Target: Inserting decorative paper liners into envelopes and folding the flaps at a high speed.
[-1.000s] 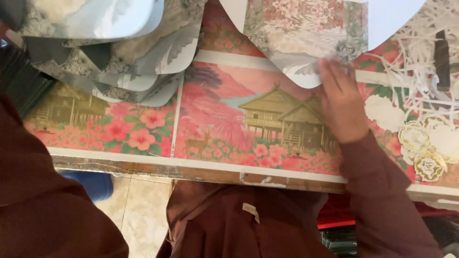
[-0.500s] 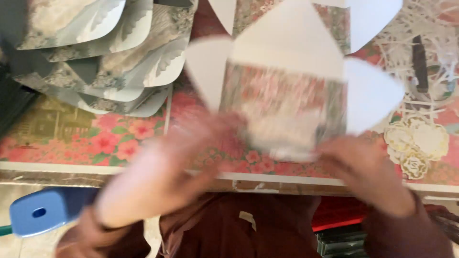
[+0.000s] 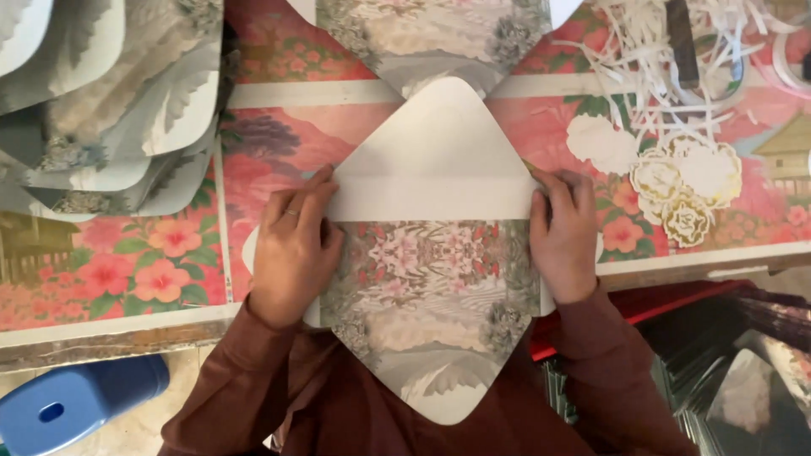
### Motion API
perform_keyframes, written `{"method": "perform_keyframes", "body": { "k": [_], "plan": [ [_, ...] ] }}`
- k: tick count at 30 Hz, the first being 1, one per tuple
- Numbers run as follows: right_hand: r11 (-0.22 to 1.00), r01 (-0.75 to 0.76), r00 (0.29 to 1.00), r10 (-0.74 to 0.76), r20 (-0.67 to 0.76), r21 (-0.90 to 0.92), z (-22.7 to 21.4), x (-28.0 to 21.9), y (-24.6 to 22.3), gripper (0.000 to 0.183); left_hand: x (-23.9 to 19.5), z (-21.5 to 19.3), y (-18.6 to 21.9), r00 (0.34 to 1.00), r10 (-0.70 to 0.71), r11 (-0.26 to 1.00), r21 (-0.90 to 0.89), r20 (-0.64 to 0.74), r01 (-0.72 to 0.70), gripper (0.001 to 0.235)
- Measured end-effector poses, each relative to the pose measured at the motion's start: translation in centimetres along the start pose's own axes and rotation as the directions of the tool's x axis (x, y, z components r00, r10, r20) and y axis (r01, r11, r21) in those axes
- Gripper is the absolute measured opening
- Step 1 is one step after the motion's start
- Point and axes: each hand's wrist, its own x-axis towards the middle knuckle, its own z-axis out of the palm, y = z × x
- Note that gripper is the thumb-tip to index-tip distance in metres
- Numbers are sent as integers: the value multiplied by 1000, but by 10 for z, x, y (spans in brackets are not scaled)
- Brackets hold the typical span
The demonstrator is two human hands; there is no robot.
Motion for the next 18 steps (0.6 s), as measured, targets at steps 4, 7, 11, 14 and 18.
{"method": "perform_keyframes", "body": {
  "k": [4,7,11,14,18],
  "plan": [
    [997,-7,1000,8,17,-77,6,-1,12,21,0,3,6,992,107,957,278,-68,-84,33],
    [987,35,999,-33,14,-158,11,-1,15,15,-2,3,8,991,108,947,310,-76,-80,30],
    [959,163,986,-168,-1,-234,11,1,13,6,-4,6,8,988,121,939,333,-95,-82,27],
    [951,202,976,-176,128,-234,-2,0,18,16,-4,5,9,986,136,926,366,-92,-94,28],
    [924,161,972,-89,216,-346,-60,-4,10,14,-1,-2,13,987,131,921,381,-96,-85,24]
  ]
}}
